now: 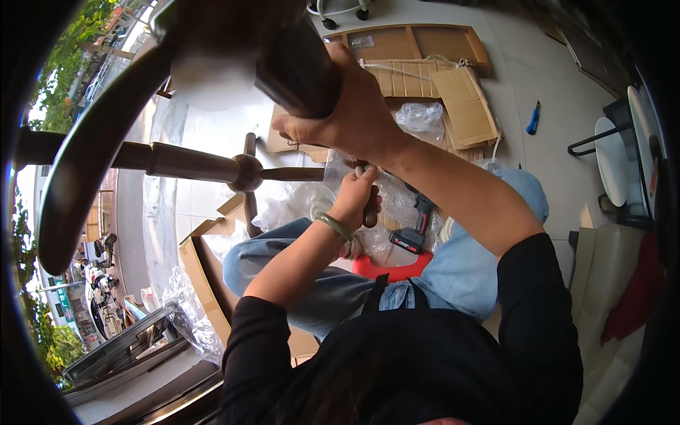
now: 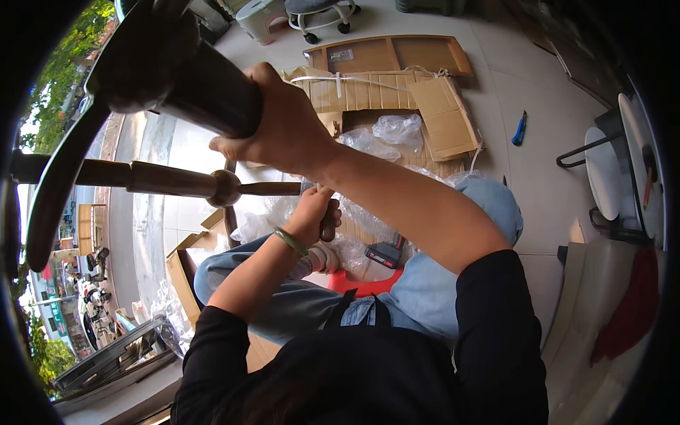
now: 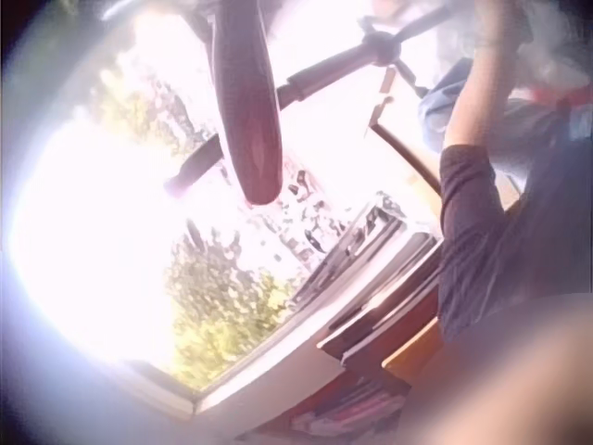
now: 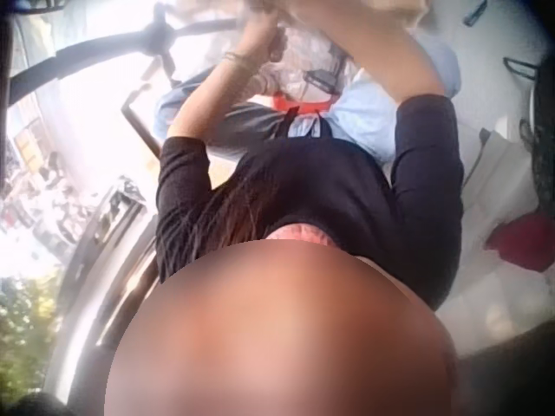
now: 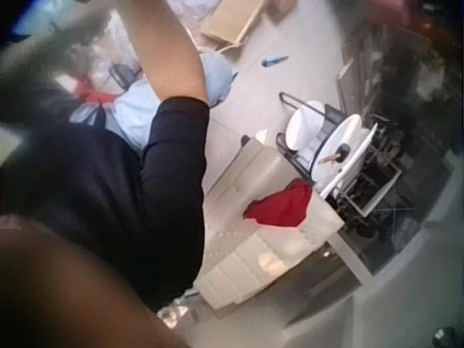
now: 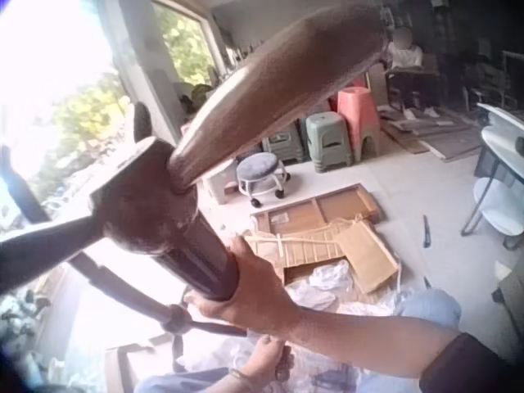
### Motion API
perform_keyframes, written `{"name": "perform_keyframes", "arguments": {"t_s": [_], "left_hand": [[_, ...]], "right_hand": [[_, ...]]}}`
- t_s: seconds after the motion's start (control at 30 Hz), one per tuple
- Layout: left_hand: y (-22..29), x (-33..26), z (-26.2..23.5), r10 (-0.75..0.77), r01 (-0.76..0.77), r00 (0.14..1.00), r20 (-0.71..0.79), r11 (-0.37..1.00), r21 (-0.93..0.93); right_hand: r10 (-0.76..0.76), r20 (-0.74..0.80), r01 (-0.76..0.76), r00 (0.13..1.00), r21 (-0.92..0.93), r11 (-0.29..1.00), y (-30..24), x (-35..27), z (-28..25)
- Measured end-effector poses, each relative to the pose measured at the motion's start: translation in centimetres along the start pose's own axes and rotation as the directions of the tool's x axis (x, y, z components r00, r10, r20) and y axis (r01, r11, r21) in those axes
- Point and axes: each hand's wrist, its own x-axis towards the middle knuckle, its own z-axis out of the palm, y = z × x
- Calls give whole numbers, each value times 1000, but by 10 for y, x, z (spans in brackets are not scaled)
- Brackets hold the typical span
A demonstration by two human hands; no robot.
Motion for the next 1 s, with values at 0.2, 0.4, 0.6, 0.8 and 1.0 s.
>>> {"name": "perform_keyframes", "arguments": {"t_s": [0.2,0.4,0.6,0.8,1.0], "left_hand": [[-19,-12,-3,59,485,861,505,204,-851],[-43,6,25,631,740,578,517,-139,-658],[-7,1,13,-67,123,988,142,892,-435],[-14,-9,17,34,112,975,220,780,-616],[-33,-1,32,493,778,594,636,-150,-610]], "right_hand": [[49,123,-49,991,3,999,-10,-3,7],[59,124,-69,990,70,995,0,0,2],[61,-10,-61,998,-14,998,8,9,-8],[18,-3,-18,1000,22,1000,13,7,-10],[5,6,-5,1000,50,999,22,14,-17]]}}
